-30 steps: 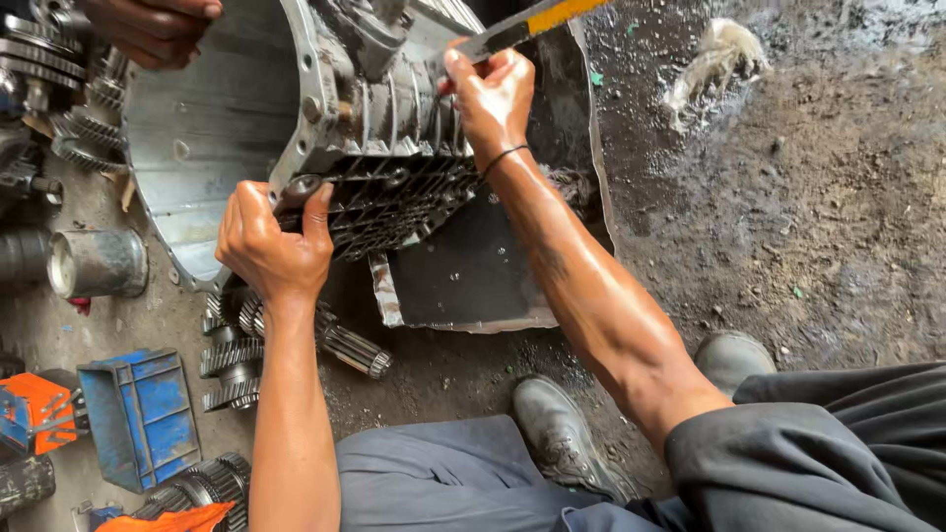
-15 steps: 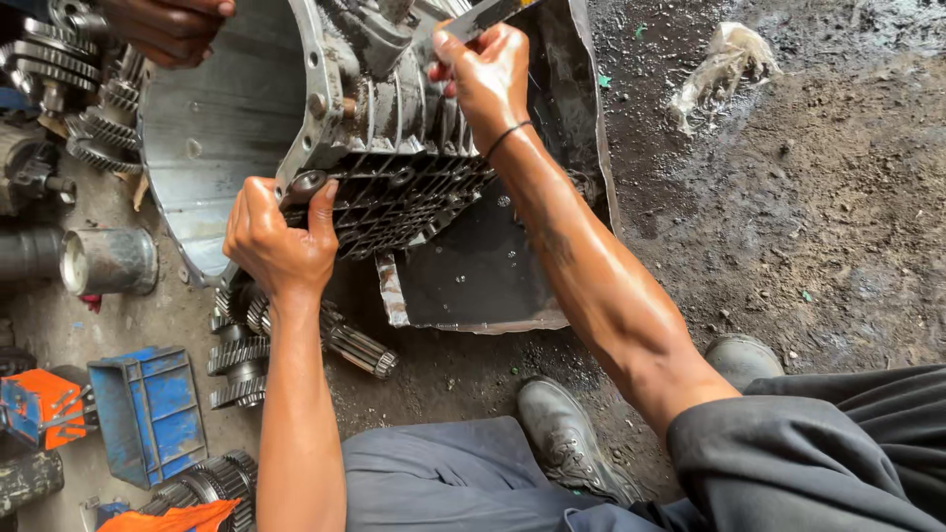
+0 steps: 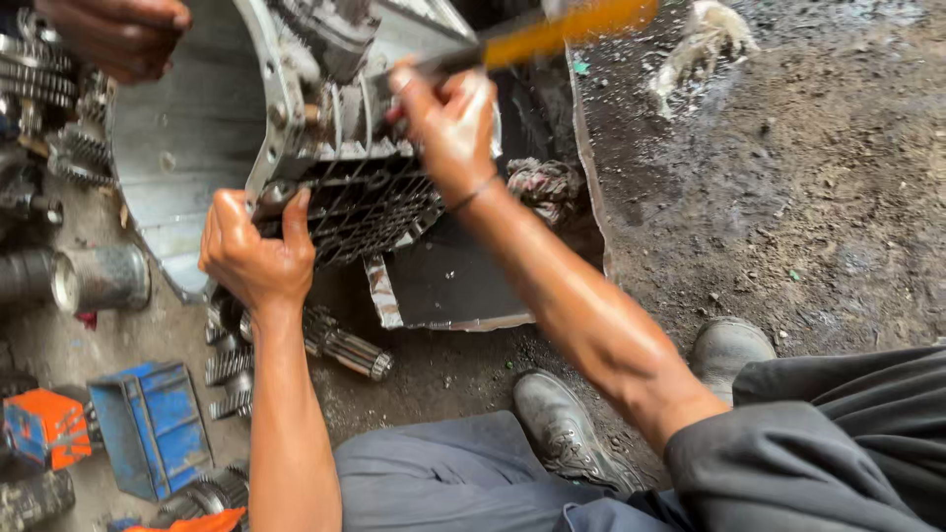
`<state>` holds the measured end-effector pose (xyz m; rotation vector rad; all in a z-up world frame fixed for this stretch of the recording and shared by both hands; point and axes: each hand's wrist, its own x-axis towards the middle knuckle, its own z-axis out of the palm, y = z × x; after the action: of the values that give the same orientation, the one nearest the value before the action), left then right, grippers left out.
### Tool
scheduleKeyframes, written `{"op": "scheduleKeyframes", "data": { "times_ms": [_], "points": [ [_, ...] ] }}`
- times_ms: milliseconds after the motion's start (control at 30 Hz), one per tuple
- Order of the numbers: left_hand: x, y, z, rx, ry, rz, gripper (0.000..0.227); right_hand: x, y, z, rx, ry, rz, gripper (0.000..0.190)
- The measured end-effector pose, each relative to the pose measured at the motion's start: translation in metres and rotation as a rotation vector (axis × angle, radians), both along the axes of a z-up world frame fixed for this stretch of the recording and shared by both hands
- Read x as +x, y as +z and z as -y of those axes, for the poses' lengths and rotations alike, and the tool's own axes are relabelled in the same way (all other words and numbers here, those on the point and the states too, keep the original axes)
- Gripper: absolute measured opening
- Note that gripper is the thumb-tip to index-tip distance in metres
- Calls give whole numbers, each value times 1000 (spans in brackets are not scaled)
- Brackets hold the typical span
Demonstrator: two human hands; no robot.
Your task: The person uses a yellow pry bar to scrape and clean the internal surfaces of a disassembled gearbox casing. They repeatedly reposition the casing and use the tool to remove grime from the metal grid and walls.
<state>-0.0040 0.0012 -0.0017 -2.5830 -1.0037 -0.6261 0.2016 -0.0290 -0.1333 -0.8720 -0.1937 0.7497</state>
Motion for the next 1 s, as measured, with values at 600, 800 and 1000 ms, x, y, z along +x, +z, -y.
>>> {"op": "scheduleKeyframes", "data": {
  "times_ms": [600, 800, 1000],
  "points": [
    [-1, -1, 1, 38, 4, -5, 58, -25, 10, 7, -23, 67, -303, 30],
    [0, -1, -3, 46, 3, -13, 59, -17, 6, 3, 135, 42, -347, 27],
    [-3, -4, 1, 64, 3, -26, 59, -21, -1, 3, 207, -12, -363, 27]
  ]
}}
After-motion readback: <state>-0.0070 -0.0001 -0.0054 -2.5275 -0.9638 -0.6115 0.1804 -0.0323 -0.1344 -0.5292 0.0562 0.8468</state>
